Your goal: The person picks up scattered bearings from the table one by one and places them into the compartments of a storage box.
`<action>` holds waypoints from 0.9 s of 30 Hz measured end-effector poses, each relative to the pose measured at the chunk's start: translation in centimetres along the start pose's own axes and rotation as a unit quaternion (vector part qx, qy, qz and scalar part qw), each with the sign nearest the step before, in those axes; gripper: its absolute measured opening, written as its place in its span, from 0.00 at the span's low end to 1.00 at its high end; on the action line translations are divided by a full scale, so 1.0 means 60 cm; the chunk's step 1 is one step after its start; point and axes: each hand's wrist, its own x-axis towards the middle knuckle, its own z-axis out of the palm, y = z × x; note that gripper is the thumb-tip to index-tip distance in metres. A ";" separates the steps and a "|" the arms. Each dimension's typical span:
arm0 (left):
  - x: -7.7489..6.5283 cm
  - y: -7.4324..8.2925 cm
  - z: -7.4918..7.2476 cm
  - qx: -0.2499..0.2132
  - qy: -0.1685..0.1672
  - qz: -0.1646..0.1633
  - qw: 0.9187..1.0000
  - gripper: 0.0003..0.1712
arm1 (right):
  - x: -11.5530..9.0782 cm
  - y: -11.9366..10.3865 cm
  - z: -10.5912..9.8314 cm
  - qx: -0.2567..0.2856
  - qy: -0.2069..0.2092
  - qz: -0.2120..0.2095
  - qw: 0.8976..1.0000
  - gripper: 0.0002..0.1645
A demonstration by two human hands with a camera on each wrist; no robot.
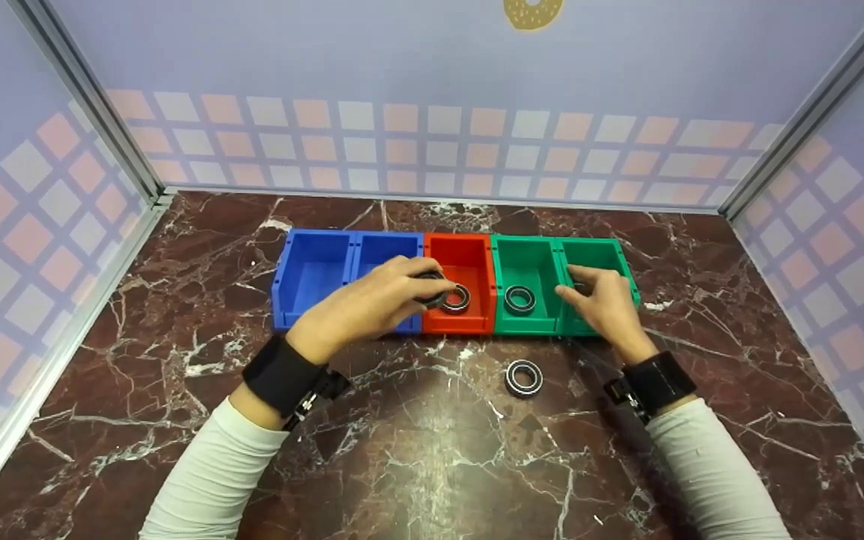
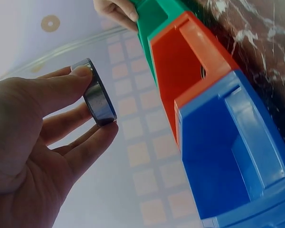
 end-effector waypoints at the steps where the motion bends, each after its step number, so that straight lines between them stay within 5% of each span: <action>1: -0.001 -0.003 -0.002 -0.001 -0.001 -0.010 1.000 0.23 | 0.000 0.000 0.000 0.001 0.000 0.000 1.000 0.29; 9: -0.007 -0.028 -0.015 -0.008 -0.015 -0.084 0.996 0.27 | -0.001 0.000 0.000 0.008 0.003 0.000 1.000 0.29; 27: -0.016 -0.078 -0.002 -0.024 -0.012 -0.143 0.989 0.29 | 0.000 0.000 0.000 -0.003 0.006 -0.011 1.000 0.28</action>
